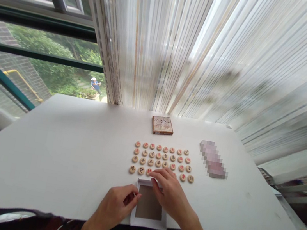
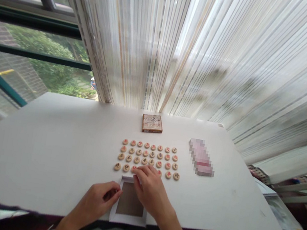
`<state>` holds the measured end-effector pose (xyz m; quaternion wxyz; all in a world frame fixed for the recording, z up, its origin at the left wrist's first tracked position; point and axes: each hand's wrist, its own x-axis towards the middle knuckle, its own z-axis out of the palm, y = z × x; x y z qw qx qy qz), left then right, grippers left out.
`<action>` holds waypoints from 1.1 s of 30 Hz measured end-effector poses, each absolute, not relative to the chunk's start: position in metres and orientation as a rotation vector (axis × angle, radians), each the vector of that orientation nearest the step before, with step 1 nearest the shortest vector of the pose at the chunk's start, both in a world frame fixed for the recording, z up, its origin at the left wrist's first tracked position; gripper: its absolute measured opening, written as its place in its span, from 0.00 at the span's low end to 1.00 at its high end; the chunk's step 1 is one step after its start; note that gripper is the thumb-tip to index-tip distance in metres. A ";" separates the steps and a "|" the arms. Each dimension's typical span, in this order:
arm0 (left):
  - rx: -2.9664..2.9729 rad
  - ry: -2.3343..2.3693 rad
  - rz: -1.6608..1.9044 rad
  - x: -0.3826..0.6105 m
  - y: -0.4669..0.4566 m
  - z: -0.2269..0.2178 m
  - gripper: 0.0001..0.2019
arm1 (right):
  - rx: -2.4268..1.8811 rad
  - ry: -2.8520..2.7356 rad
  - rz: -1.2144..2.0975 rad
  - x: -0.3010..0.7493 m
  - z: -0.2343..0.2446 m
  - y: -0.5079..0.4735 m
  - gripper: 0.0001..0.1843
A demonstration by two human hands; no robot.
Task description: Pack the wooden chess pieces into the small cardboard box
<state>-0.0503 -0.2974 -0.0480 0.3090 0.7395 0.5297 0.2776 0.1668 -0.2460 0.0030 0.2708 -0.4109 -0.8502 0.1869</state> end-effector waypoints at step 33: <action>1.677 1.392 0.897 -0.053 -0.297 -0.044 0.13 | -1.452 -1.739 0.472 0.266 -0.029 -0.265 0.13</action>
